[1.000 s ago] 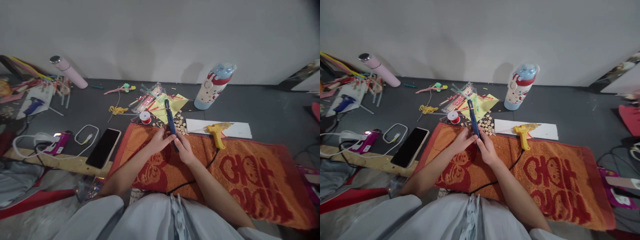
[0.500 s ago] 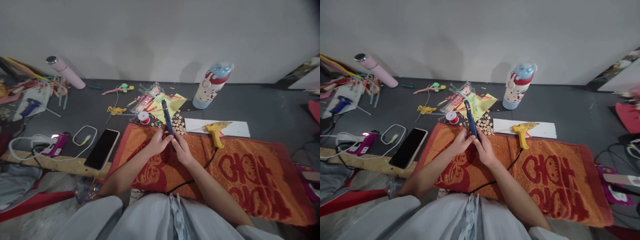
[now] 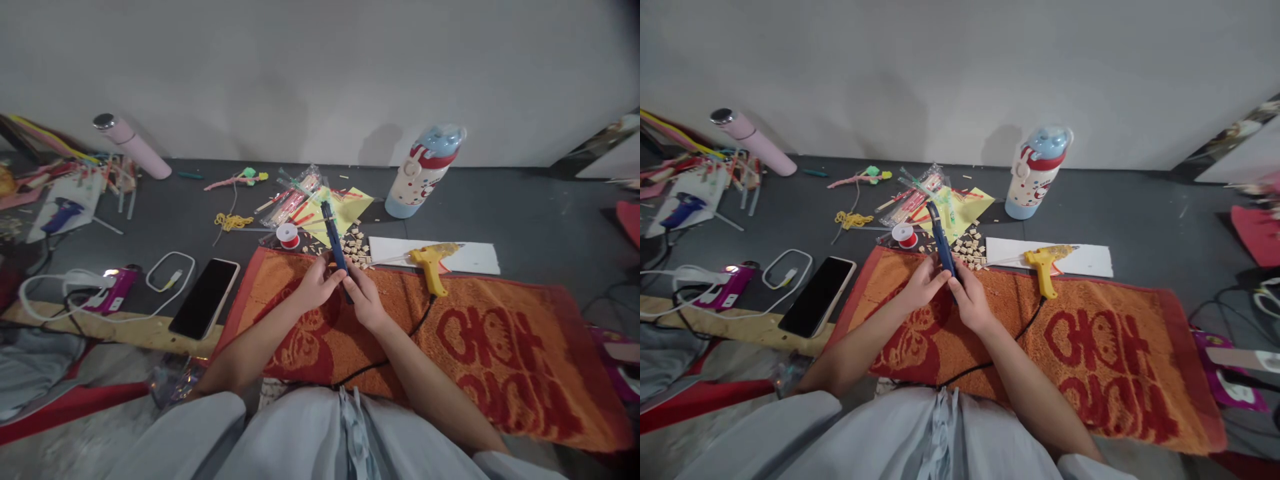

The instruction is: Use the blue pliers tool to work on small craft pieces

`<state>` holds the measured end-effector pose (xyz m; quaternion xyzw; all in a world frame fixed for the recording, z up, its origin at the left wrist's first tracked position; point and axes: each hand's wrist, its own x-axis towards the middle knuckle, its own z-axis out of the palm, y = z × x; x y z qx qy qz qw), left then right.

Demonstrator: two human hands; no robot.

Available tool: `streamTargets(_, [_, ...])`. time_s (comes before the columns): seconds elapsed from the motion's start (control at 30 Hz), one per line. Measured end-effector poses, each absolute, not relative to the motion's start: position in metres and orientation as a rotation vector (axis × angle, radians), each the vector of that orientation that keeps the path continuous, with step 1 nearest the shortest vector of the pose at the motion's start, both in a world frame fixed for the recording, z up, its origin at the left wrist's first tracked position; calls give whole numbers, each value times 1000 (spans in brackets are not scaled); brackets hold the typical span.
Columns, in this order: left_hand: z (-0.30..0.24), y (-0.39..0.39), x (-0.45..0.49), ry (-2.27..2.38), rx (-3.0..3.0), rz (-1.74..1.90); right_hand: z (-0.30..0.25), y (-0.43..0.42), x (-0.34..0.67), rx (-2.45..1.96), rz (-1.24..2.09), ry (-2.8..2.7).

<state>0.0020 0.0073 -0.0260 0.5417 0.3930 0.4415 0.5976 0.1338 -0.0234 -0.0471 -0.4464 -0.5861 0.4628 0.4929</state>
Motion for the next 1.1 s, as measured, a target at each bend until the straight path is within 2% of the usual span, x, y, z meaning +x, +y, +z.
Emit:
streamTargets(0.2, [-22, 13, 0, 1036, 1223, 964, -45, -19, 136, -1090, 1196, -1361])
streamTargets(0.53, [-17, 53, -45, 1194, 1108, 1431, -51, -21, 147, -1144, 1292, -1407])
streamTargets(0.83, [0, 52, -64, 956, 1026, 1164, -37, -22, 152, -990, 1417, -1592])
streamTargets(1.1, [2, 51, -65, 906, 964, 1142, -39, -22, 156, -1011, 1420, -1636])
